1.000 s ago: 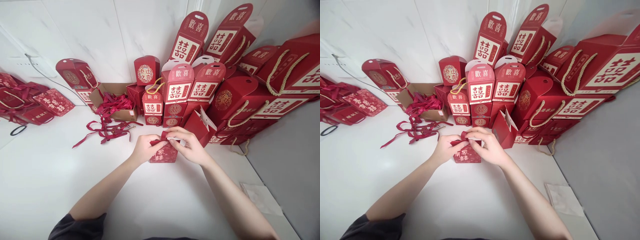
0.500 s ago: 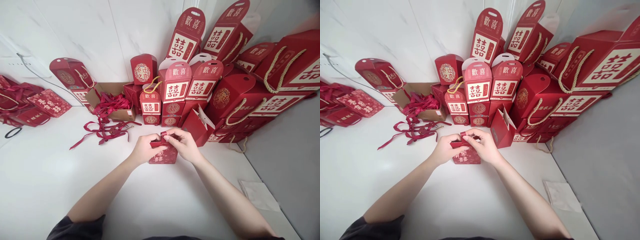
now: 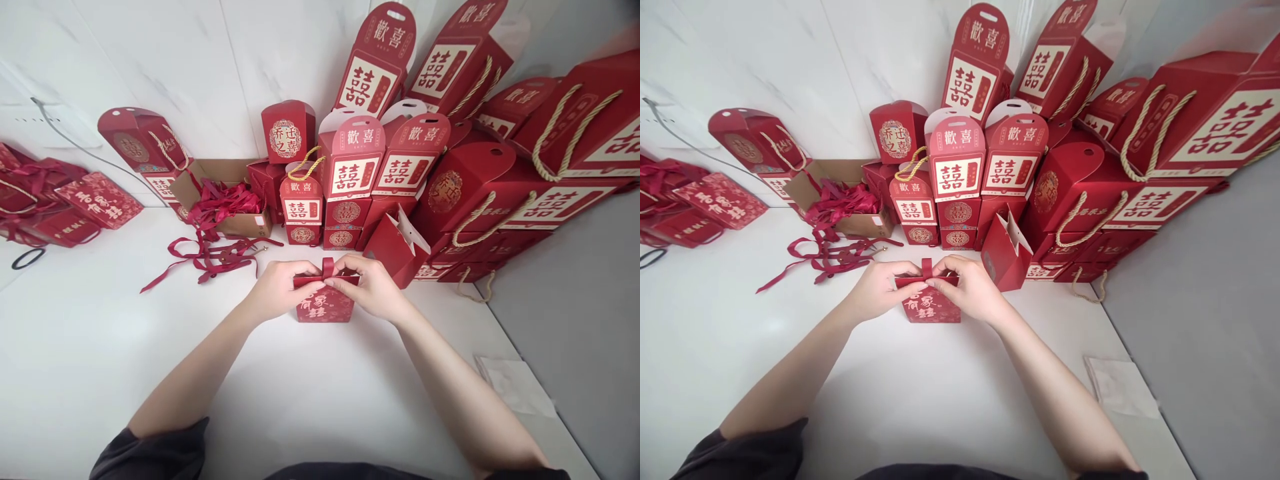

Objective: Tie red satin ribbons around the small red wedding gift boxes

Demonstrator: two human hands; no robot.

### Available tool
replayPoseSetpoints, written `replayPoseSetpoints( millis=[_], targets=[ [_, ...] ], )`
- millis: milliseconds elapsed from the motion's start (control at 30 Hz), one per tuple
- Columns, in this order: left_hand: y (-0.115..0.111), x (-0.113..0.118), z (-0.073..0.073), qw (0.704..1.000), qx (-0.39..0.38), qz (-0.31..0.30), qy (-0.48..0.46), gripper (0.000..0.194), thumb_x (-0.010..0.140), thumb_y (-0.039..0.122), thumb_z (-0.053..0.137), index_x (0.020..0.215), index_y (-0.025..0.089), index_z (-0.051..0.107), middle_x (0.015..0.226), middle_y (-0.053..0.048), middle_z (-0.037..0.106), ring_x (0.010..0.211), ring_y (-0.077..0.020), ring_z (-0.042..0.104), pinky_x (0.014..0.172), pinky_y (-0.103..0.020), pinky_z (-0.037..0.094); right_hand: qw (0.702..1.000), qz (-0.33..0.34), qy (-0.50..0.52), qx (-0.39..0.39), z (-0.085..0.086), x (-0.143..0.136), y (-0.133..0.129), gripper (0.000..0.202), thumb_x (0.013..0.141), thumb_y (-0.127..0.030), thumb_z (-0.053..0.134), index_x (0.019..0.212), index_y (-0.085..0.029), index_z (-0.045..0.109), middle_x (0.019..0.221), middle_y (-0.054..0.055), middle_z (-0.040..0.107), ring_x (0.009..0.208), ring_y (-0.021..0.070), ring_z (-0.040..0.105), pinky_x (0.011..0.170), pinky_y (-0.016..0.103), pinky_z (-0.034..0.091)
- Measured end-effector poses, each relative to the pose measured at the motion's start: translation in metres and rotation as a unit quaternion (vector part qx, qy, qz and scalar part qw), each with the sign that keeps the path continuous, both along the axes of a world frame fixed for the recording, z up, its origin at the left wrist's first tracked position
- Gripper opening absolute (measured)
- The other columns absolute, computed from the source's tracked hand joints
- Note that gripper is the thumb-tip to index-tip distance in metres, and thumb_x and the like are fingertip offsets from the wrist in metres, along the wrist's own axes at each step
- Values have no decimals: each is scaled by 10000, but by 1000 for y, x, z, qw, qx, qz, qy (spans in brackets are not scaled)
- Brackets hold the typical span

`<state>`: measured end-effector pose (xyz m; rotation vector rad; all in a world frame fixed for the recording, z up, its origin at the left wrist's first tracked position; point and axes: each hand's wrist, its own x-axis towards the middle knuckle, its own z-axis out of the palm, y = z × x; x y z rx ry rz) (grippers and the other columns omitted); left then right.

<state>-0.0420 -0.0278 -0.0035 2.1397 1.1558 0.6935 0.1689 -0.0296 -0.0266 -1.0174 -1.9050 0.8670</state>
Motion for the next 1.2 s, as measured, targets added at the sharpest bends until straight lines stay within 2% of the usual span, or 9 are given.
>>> replayPoseSetpoints(
  millis=[167, 367, 533, 700, 800, 933, 1067, 1133, 1200],
  targets=[
    [1, 0, -4, 997, 45, -14, 58, 219, 925, 294, 524, 852, 177, 695, 729, 16, 661, 654, -114, 546, 605, -241, 398, 999, 23, 30, -28, -5, -1, 1, 100, 884, -226, 602, 937, -198, 683, 952, 25, 703, 882, 173, 643, 786, 299, 492],
    [6, -4, -2, 997, 50, -24, 55, 210, 915, 273, 526, 831, 174, 691, 695, 19, 645, 636, -113, 541, 611, -237, 397, 1000, 17, 24, -7, -1, 0, 0, 138, 889, -207, 580, 963, -201, 697, 991, 35, 719, 923, 186, 660, 831, 316, 495],
    [2, -3, 0, 999, 29, -18, 31, 155, 849, 283, 618, 924, 191, 718, 861, -4, 728, 781, -154, 639, 723, -248, 467, 999, 36, 4, -36, 6, 5, -2, 135, 904, -271, 568, 944, -206, 680, 962, 29, 704, 871, 174, 645, 739, 282, 492],
    [-4, 11, -12, 998, 26, 44, -31, 194, 804, 354, 686, 858, 173, 730, 763, -6, 714, 686, -145, 624, 666, -247, 478, 998, -15, 42, -49, 6, 4, -2, 223, 927, -387, 544, 857, -195, 633, 842, 20, 669, 776, 156, 612, 650, 252, 458],
    [-2, 8, -8, 998, 19, 48, -46, 197, 797, 333, 685, 720, 154, 710, 651, -3, 675, 621, -139, 599, 613, -243, 465, 993, -57, 91, -56, -5, -2, 2, 289, 939, -449, 513, 851, -194, 616, 853, 30, 667, 798, 164, 612, 714, 269, 469],
    [4, -28, 23, 988, 52, 128, -75, 230, 736, 350, 737, 668, 136, 685, 635, -7, 665, 574, -134, 581, 549, -239, 442, 988, -92, 115, -56, -40, -22, 3, 325, 980, -457, 404, 891, -196, 577, 890, 44, 651, 780, 158, 602, 741, 284, 471],
    [4, -95, 62, 925, 169, 330, -83, 243, 669, 342, 789, 657, 121, 688, 603, 3, 624, 560, -113, 528, 513, -227, 402, 993, -34, 76, -79, -85, -49, -3, 304, 949, -397, 462, 791, -185, 610, 764, 37, 655, 691, 159, 598, 663, 274, 458],
    [4, -136, 75, 833, 313, 449, -76, 267, 588, 330, 833, 638, 114, 684, 616, 17, 585, 593, -99, 490, 552, -225, 396, 995, -1, 56, -85, -100, -56, -6, 270, 925, -367, 504, 775, -186, 637, 744, 26, 665, 665, 151, 588, 638, 263, 445],
    [5, -179, 81, 729, 356, 576, -98, 317, 564, 347, 827, 750, 116, 714, 609, 36, 545, 578, -97, 456, 584, -247, 412, 995, 14, 41, -86, -109, -58, -7, 265, 923, -355, 508, 771, -187, 646, 753, 21, 666, 665, 146, 573, 630, 257, 430]
  ],
)
